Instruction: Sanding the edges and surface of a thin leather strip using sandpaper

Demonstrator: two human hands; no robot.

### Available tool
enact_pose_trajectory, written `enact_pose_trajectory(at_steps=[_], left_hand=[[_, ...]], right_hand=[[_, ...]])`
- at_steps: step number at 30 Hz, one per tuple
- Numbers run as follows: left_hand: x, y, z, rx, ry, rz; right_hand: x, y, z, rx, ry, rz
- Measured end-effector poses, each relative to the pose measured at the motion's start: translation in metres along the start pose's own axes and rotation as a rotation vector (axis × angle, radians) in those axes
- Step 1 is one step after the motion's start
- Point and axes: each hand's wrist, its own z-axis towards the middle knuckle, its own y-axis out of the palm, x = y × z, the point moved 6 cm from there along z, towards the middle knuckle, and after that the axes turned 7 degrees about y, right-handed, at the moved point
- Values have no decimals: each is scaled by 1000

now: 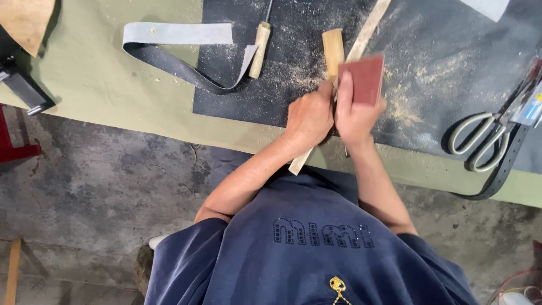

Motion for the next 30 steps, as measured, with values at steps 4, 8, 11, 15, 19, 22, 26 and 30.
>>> enact_pose_trajectory(at_steps=[4,8,11,15,19,22,26,30], left_hand=[[4,-6,-2,21,1,22],[7,-10,-5,12,2,-32],[-3,7,-3,28,23,12],[3,-7,-7,30,-1,-14],[-1,-2,-6,-3,-2,-16],[-2,4,-9,66,52,33],[-4,2,-5,91,43,4],[-10,11,-5,83,43,10]], right_hand=[[-3,2,3,55,-27,18],[-23,-3,-4,-21,34,-53],[-2,4,12,-10,168,-64],[-15,-1,10,-63,157,-3],[-1,-4,-11,-8,12,-99],[-6,4,12,-20,44,-4],[-16,-5,-1,-27,-32,-48],[-30,-6,0,-41,-13,-10]])
